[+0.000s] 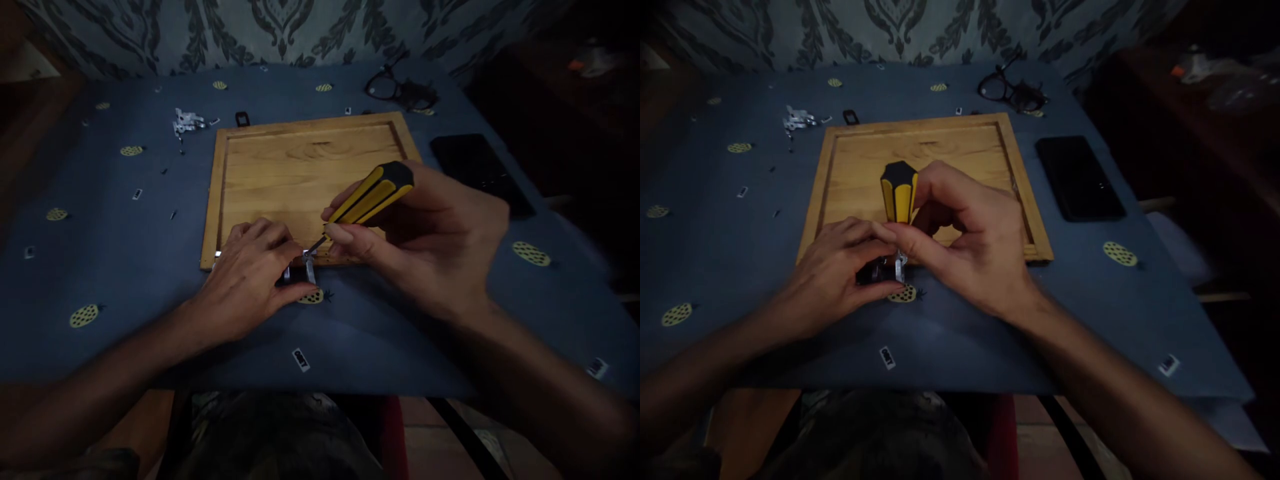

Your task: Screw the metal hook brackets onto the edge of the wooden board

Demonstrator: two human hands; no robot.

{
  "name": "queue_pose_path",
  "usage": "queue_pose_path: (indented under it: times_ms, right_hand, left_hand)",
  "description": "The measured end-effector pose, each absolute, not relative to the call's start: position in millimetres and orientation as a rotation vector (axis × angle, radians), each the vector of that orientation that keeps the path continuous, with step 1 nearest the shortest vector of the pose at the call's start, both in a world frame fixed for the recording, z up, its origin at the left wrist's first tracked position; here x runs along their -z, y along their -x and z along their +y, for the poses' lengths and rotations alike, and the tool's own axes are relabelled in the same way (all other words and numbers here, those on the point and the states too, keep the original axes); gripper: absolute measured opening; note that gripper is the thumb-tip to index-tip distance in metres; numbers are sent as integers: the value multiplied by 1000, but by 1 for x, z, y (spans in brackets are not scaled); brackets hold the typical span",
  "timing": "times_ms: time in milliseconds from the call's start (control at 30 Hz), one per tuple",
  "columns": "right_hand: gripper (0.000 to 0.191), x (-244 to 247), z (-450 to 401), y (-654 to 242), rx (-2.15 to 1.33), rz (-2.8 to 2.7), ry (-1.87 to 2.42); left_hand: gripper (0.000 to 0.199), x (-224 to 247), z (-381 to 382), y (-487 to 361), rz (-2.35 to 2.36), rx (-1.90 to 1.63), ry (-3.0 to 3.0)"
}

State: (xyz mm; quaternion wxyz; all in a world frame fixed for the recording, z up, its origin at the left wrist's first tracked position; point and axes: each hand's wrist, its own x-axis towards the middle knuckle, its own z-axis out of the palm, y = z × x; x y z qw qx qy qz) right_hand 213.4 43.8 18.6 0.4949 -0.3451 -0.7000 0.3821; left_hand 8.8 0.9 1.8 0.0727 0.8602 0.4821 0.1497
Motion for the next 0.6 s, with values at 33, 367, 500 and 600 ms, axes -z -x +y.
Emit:
queue_pose_path:
  times_ms: [33,367,500,600]
  right_hand:
    - [24,-20,45,-214,-956,-1698,811]
    - [21,-22,47,-218,-1060,-1715,723]
    - [21,-17,47,-219,-925,-1770,784]
    - [19,-13,48,-221,-807,-1834,778]
  left_hand:
    - [37,-2,1,-8,1450,-449,-2576]
    - [34,-2,1,-10,1456,-448,-2550]
    - [35,-2,1,-10,1451,-447,-2564]
    - [37,-3,1,-9,1451,-433,-2568]
